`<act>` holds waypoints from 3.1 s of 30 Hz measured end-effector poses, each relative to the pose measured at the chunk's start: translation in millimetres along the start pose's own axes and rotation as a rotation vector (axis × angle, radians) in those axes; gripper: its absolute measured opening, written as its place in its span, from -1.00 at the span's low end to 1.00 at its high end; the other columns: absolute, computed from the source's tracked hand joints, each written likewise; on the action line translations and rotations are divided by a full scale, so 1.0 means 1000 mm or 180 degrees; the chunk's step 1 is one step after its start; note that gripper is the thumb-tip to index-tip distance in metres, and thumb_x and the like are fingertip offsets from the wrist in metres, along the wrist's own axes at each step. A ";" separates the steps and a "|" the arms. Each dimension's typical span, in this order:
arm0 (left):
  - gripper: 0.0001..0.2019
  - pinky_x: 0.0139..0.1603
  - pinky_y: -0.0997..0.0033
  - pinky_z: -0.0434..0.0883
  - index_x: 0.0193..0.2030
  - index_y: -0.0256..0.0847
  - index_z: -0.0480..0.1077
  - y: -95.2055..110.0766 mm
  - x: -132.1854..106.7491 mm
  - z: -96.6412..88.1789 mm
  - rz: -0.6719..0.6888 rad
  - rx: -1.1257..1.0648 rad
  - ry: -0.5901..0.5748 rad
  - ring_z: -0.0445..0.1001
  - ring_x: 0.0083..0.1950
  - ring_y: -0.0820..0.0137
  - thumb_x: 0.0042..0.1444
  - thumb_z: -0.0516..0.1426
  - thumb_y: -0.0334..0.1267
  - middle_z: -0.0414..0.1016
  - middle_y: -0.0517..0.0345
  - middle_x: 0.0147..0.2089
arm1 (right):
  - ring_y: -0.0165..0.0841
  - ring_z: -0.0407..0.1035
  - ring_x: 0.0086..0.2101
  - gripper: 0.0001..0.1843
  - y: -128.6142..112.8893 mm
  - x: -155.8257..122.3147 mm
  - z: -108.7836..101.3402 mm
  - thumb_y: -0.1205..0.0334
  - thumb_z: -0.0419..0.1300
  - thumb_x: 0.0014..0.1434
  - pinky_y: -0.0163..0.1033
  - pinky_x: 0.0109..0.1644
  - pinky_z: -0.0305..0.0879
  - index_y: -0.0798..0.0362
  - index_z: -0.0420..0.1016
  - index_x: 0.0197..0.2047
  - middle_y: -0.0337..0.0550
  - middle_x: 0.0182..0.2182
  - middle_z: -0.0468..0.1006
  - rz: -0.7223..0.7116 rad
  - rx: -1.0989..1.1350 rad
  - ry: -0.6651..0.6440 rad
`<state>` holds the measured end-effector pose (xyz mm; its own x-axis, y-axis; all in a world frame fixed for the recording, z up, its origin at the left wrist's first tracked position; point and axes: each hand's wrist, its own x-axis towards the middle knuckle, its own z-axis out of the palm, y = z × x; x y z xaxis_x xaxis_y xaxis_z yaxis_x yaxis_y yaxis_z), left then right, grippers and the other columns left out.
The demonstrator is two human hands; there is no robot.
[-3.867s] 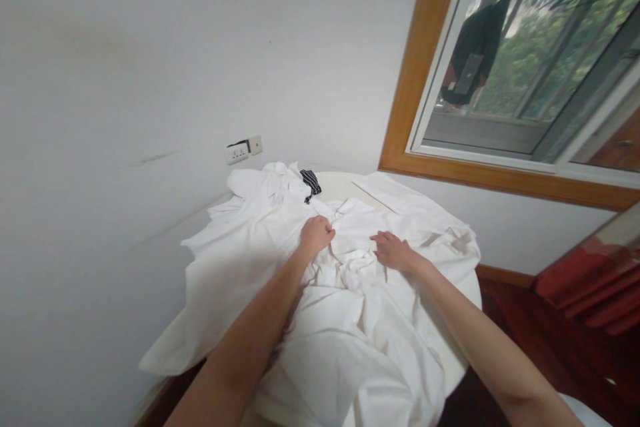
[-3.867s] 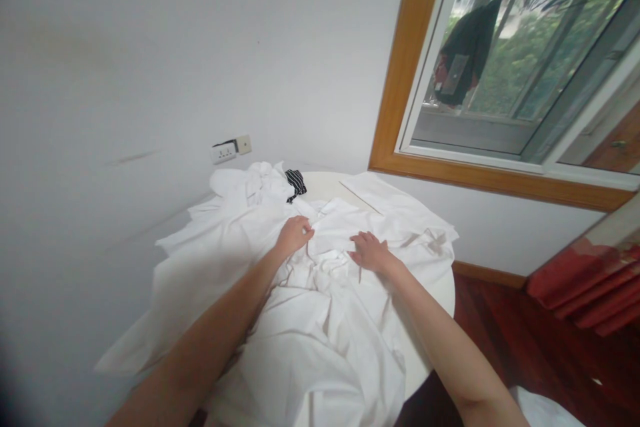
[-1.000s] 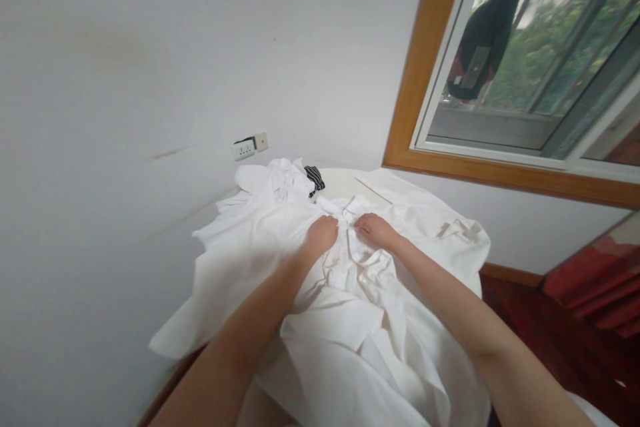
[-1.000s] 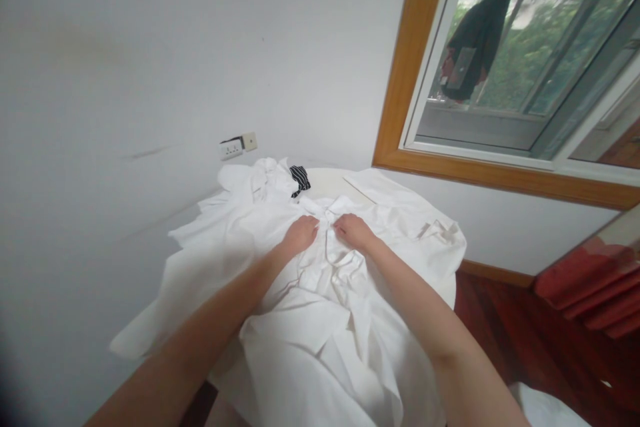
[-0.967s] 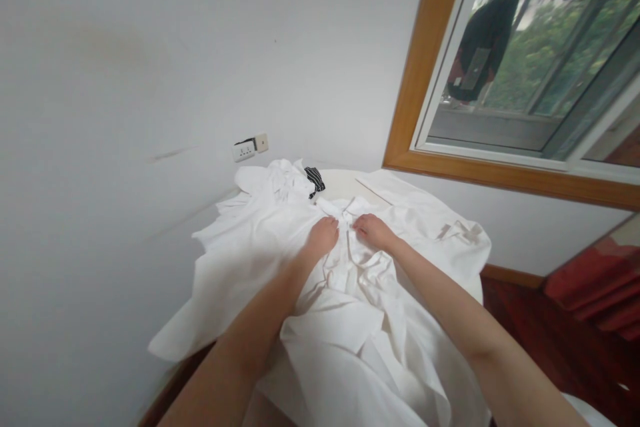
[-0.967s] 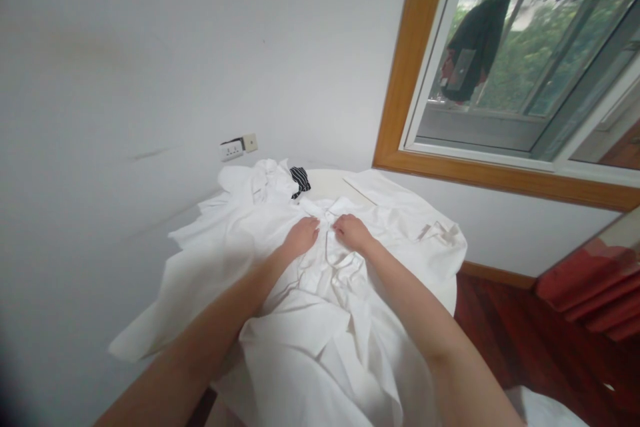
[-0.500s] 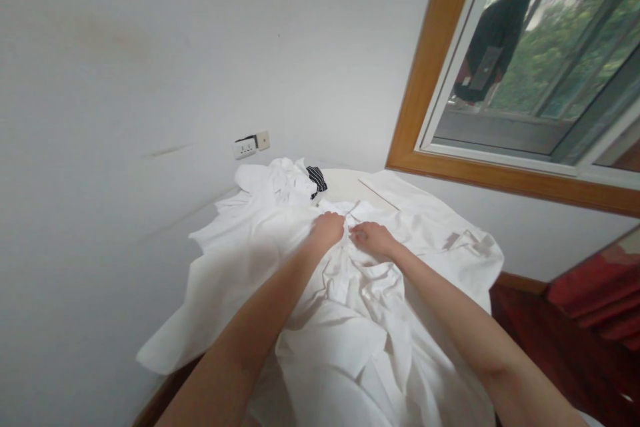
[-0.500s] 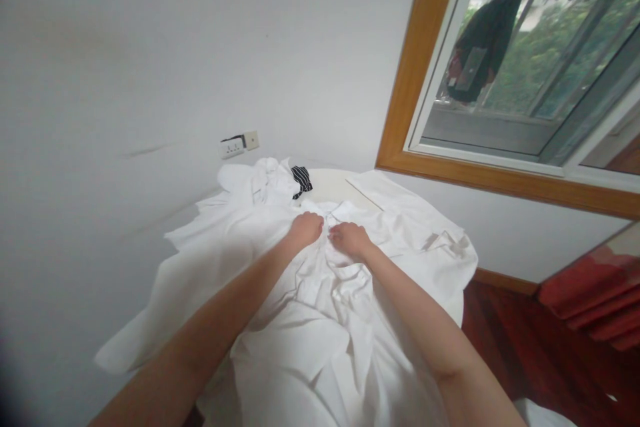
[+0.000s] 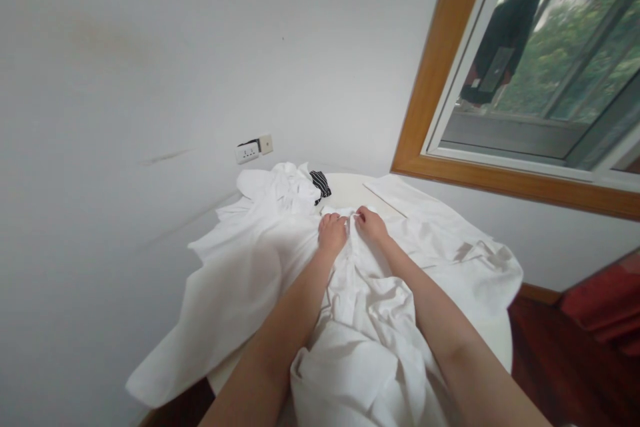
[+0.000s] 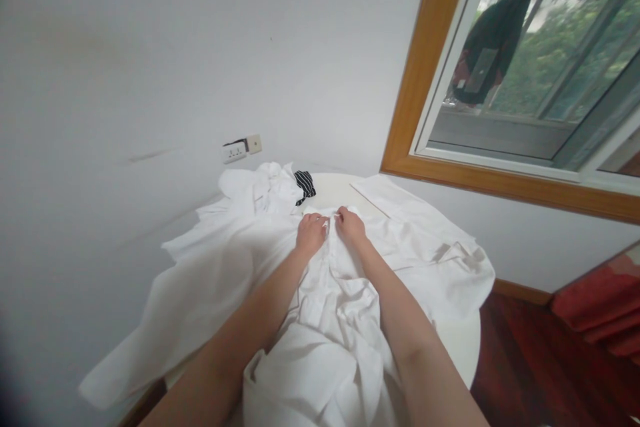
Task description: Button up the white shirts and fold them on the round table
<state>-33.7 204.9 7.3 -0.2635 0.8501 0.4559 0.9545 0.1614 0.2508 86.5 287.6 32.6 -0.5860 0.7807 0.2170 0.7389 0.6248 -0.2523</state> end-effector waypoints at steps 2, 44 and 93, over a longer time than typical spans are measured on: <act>-0.70 0.13 0.22 0.17 0.04 -0.08 0.38 0.001 0.000 -0.001 -0.0030 -0.0014 -0.0041 0.22 0.07 0.25 0.19 0.02 -0.31 0.37 0.05 0.00 | -0.34 0.40 -0.26 -0.70 0.000 -0.003 0.010 0.17 -0.08 0.29 -0.32 -0.26 0.16 -0.01 0.36 0.00 -0.14 -0.25 0.56 0.0148 0.0326 0.0277; -0.79 0.06 0.31 0.29 -0.16 -0.23 0.47 0.007 0.008 0.002 0.0232 -0.0194 -0.0325 0.38 -0.06 0.30 0.20 0.02 -0.30 0.42 0.00 -0.12 | -0.41 0.36 -0.43 -0.77 0.010 -0.027 0.027 0.24 0.05 0.06 -0.37 -0.34 0.19 0.09 0.52 -0.31 -0.21 -0.44 0.54 0.0328 0.1419 0.0698; -0.81 -0.16 0.37 0.27 -0.36 -0.21 0.39 -0.002 0.015 0.017 -0.0224 -0.0501 0.0036 0.40 -0.23 0.34 0.21 0.03 -0.21 0.44 0.07 -0.32 | -0.46 0.21 -0.65 -0.73 0.003 -0.015 0.034 0.06 0.11 -0.02 -0.38 -0.53 0.10 0.10 0.46 -0.42 -0.31 -0.69 0.37 0.0537 0.2680 0.0545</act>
<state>-37.1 226.0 -1.0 -0.3314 0.8336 0.4419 0.9002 0.1391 0.4127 86.7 277.9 -3.2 -0.3829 0.8932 0.2355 0.2804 0.3553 -0.8917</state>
